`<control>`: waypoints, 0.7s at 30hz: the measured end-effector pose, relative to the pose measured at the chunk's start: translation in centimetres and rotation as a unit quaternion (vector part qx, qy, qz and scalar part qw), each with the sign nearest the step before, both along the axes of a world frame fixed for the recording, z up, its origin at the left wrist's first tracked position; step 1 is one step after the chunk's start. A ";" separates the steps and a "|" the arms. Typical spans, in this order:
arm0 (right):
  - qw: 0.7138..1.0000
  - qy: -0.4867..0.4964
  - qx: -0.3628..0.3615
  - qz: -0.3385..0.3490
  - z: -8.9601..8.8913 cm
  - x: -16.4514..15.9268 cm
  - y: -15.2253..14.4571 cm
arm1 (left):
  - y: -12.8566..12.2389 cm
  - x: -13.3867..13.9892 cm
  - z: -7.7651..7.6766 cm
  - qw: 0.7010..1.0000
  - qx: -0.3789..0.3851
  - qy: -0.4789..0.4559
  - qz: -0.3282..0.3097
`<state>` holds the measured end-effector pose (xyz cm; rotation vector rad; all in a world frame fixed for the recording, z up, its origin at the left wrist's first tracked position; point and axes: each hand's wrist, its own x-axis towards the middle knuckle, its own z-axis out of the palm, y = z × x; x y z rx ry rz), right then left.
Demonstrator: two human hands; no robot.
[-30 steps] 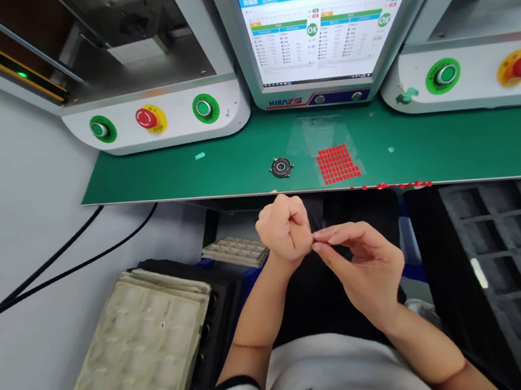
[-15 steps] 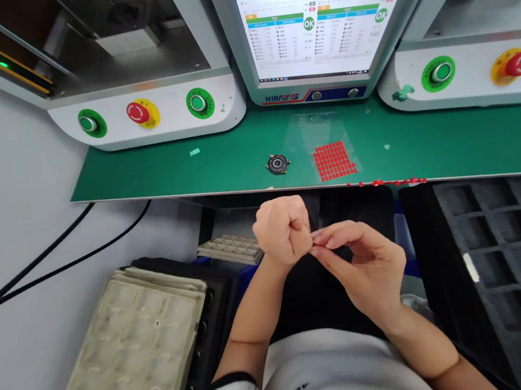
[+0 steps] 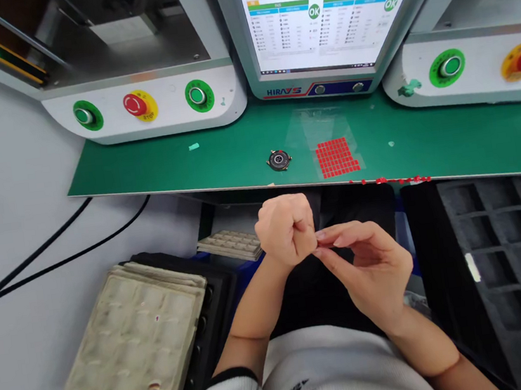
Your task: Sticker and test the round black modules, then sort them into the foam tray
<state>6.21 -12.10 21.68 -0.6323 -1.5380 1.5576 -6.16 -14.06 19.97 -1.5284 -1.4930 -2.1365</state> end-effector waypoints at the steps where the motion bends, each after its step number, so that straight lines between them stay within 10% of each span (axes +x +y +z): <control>1: 1.000 0.000 -0.001 -0.002 0.0 0.0 0.0 | 0.0 0.0 0.0 1.000 -0.002 -0.003 0.001; 16: 0.994 -0.010 0.111 0.005 -0.7 1.6 0.2 | 0.1 1.3 -0.9 0.991 -0.043 0.034 0.119; 21: 0.995 -0.055 0.069 -0.050 -1.1 3.6 0.8 | -3.5 -0.5 -3.9 0.914 -0.314 0.000 0.256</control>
